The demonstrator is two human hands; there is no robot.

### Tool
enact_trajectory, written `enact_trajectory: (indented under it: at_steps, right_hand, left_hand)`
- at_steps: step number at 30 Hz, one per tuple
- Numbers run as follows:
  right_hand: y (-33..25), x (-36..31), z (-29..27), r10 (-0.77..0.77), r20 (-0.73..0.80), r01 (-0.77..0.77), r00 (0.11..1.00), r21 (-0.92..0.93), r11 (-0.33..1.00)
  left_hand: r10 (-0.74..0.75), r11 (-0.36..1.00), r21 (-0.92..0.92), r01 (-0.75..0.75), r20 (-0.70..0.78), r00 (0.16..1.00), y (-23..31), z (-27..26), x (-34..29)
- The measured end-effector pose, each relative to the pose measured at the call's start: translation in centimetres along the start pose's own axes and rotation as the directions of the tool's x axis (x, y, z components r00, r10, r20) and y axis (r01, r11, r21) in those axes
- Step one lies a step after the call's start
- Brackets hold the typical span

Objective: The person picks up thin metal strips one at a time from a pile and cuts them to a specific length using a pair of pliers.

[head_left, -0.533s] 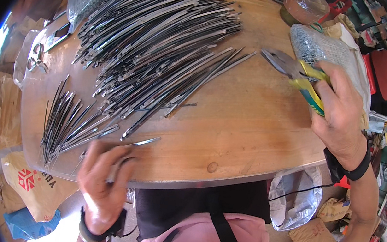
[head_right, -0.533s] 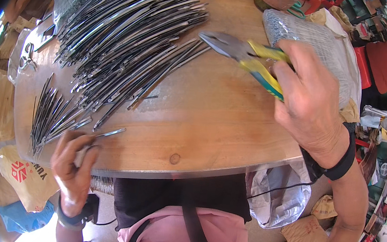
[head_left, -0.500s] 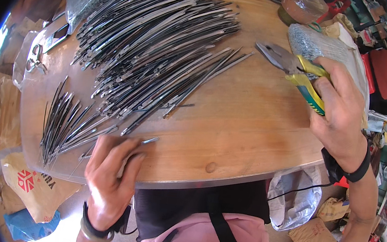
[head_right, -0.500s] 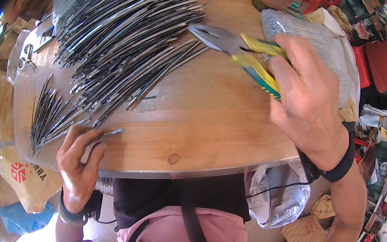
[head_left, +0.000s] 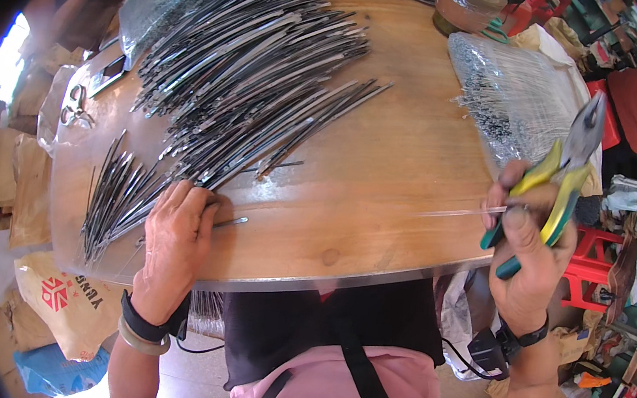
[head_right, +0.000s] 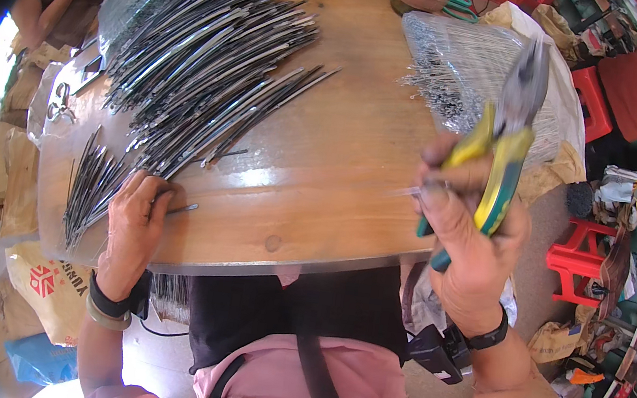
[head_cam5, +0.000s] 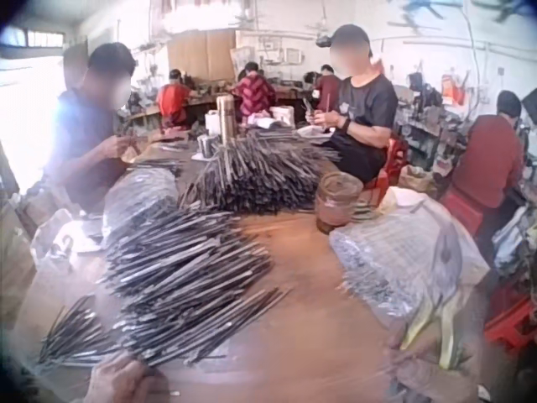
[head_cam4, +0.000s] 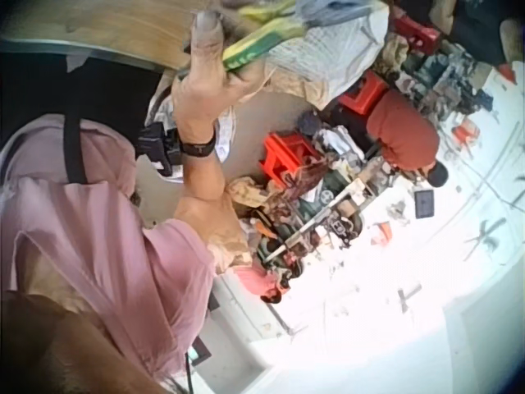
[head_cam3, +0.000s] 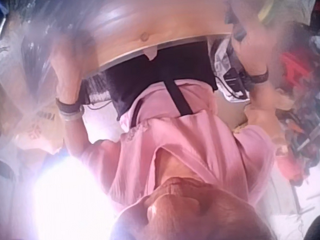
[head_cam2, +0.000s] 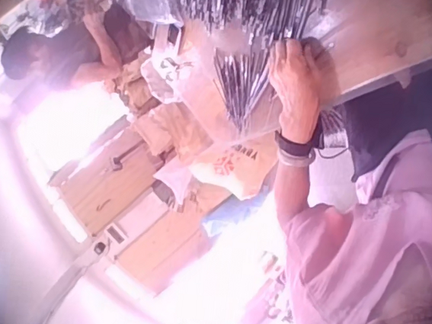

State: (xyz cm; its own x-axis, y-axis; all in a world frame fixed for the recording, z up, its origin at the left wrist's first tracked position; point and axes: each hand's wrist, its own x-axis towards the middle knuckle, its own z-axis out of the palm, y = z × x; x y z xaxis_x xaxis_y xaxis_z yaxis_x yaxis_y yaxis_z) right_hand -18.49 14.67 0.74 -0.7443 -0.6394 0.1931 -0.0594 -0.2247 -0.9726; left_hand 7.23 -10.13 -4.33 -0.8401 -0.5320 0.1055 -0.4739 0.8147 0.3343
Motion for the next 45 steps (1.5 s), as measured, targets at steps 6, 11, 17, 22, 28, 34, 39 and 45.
enact_trajectory:
  at_steps: [6, 11, 17, 22, 28, 34, 39, 45]
  right_hand:
    - [1.6, -3.3, -3.4, 0.164, -0.023, -0.165, 0.986, -0.239, 0.957]
    - [1.7, -4.1, -3.3, 0.366, -0.053, -0.369, 0.929, -0.047, 0.928]
    - [1.0, -5.4, -4.6, 0.632, -0.033, -0.464, 0.774, 0.650, 0.602]
    - [1.2, -4.5, -2.8, 0.522, 0.139, -0.414, 0.842, 0.786, 0.459]
    - [1.6, -4.0, 0.0, 0.595, 0.172, -0.552, 0.785, 0.629, 0.547]
    - [1.4, -4.6, -0.2, 0.575, 0.101, -0.540, 0.812, 0.504, 0.674]
    - [1.1, -4.9, 0.4, 0.501, -0.043, -0.436, 0.864, 0.430, 0.790]
    - [2.5, -2.5, -1.1, 0.062, 0.011, -0.062, 0.998, 0.037, 0.997]
  left_hand:
    - [-0.146, 0.984, -0.116, 0.138, -0.062, 0.987, 0.7, -0.3, -0.1]
    - [-0.059, 0.998, 0.020, 0.063, -0.165, 0.985, -0.4, 0.1, 0.4]
    - [0.142, 0.985, 0.119, -0.122, -0.178, 0.974, -0.7, -0.6, 0.8]
    - [-0.003, 0.995, -0.101, -0.015, -0.175, 0.985, 0.5, -2.9, 1.4]
    - [-0.442, -0.261, -0.837, 0.481, 0.547, 0.711, 5.6, -2.2, -3.3]
    - [-0.200, -0.720, -0.598, 0.353, 0.665, 0.719, 9.2, 0.8, -5.4]
    - [-0.122, -0.635, -0.635, 0.440, 0.645, 0.755, 9.8, 0.9, -4.7]
    - [-0.051, -0.581, -0.636, 0.508, 0.651, 0.757, 9.9, 1.7, -5.0]
